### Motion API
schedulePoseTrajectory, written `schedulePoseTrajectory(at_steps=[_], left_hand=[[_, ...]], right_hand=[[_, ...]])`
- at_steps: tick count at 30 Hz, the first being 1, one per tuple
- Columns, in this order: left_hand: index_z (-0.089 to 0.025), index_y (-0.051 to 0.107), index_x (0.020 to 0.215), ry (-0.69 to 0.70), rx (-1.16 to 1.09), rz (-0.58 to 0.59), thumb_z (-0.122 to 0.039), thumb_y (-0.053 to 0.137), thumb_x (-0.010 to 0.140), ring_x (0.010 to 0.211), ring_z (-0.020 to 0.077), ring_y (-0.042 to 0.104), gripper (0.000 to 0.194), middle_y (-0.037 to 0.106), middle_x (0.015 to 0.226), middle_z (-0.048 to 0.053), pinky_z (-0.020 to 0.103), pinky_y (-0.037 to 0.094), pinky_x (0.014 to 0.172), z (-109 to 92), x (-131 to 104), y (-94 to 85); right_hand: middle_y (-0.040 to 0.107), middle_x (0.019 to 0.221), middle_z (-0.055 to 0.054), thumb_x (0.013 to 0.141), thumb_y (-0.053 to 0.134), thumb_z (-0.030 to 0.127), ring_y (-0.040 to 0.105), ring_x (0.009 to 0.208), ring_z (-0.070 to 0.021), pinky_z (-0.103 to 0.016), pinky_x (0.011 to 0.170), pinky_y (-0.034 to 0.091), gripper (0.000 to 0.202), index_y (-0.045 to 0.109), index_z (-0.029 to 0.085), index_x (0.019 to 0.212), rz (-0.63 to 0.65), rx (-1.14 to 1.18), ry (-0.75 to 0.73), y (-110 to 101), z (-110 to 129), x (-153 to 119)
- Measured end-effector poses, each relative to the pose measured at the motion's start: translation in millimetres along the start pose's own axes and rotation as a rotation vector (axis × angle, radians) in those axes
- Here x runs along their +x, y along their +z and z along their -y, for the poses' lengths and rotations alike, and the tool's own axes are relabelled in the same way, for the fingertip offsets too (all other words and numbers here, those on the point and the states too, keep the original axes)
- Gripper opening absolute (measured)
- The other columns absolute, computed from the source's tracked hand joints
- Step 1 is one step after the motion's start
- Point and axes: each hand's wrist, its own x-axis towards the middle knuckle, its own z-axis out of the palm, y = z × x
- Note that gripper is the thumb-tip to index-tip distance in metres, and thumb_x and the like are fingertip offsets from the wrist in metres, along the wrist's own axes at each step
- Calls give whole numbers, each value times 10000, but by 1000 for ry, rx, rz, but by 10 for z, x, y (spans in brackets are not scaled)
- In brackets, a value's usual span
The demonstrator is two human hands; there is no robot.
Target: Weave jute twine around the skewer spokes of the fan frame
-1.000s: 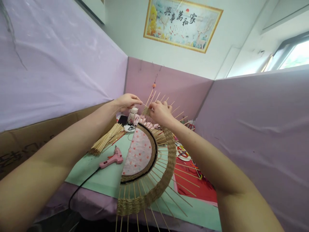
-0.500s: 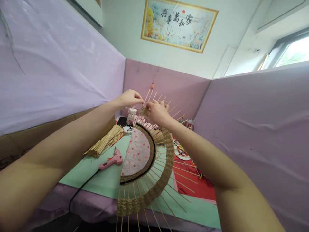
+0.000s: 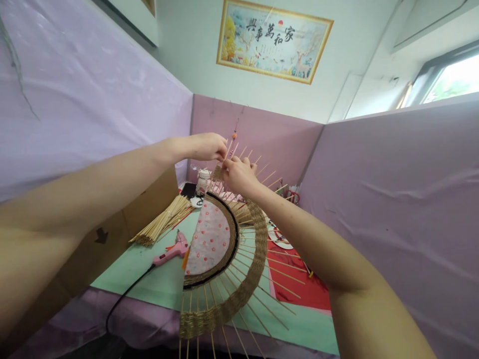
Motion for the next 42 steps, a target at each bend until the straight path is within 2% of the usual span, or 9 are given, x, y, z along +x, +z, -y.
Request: schedulePoseTrajectory(at_steps=[3,10,14,17,25,28,33,38,42], left_hand=[[-209,669,531,133,271,130,-31,629,607,737,172,530,197,584,655,5,283,328,713,-59,-19,-25],[-187,643,584,249,372,119,-15,640,620,800,181,541,175,609,723,17,286,325,735,-93,81,-160],[-186,630,546,190,235,104,-33,667,598,777,169,538,166,587,684,6,279,321,724,-43,120,-198],[-188,615,504,147,153,99,-45,664,591,762,165,525,174,568,646,-1,279,316,720,-28,119,-215],[-193,642,499,88,26,83,3,625,576,792,171,535,212,582,647,-7,271,317,739,-106,124,-245],[-192,659,517,76,31,95,11,650,576,800,166,547,212,590,648,-14,256,315,730,-117,128,-245],[-203,705,608,15,98,107,-40,688,592,695,132,531,165,614,634,-32,236,316,672,-30,145,-330],[-185,721,629,-28,22,2,-77,698,595,752,146,575,116,653,674,-20,233,349,705,74,201,-488],[-172,728,648,1,5,-116,-69,709,608,789,156,590,112,670,720,-3,254,374,757,112,253,-504]], right_hand=[[594,1178,-96,893,432,322,471,1065,-330,-469,841,361,282,627,287,1094,6,-4,0,3,4,-21],[620,1161,-110,856,437,286,491,1037,-312,-462,849,355,311,543,239,1144,-30,71,-6,12,60,-57],[656,1089,-98,809,426,223,501,1009,-299,-452,856,338,459,438,235,1268,-66,123,-3,11,95,-61],[654,1138,-100,807,406,205,498,1027,-301,-451,853,329,547,396,260,1351,-59,104,-35,-16,116,-70],[625,1246,-127,854,382,208,492,1075,-317,-438,839,335,557,398,257,1409,-68,17,-63,-54,166,-75],[622,1252,-137,871,384,225,497,1098,-322,-439,841,341,492,442,227,1360,-62,-14,-70,-72,172,-61],[661,1171,-124,894,378,235,530,1055,-302,-424,832,341,309,574,212,1132,-43,-31,-80,-116,159,-40],[660,1158,-102,885,385,208,531,1046,-291,-413,825,332,296,581,238,1105,-58,-39,-100,-123,148,-33],[648,1175,-99,884,382,214,522,1047,-289,-414,821,331,315,573,251,1132,-68,-28,-119,-158,188,-38]])
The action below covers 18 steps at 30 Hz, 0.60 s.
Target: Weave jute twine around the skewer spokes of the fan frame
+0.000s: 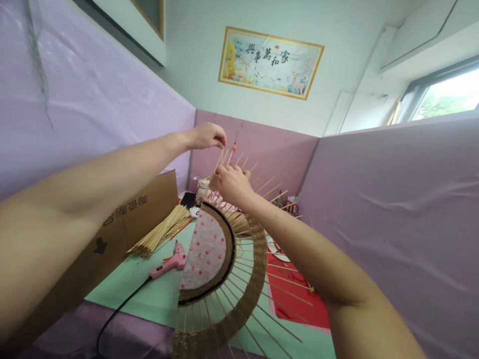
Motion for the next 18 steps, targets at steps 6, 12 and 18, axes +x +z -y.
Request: schedulePoseTrajectory(at_steps=[6,12,18], left_hand=[[-142,733,686,-74,-75,-103,-129,749,617,715,143,587,72,684,703,20,276,404,735,163,50,94],[-134,710,691,-268,-406,-132,-168,758,647,612,97,533,73,637,632,18,271,416,672,325,54,242],[-145,627,583,-400,-514,-16,-127,772,570,530,97,495,147,579,551,-8,239,396,549,382,-250,758]], right_hand=[[639,1181,-97,892,366,218,506,1045,-290,-418,816,328,311,577,253,1118,1,-8,-11,-56,56,6],[637,1177,-88,889,358,208,493,1043,-292,-416,804,320,320,565,257,1128,-16,4,-17,-65,72,-8],[633,1180,-89,898,352,210,486,1029,-290,-402,795,307,323,587,265,1113,-45,10,-20,-84,72,-18]])
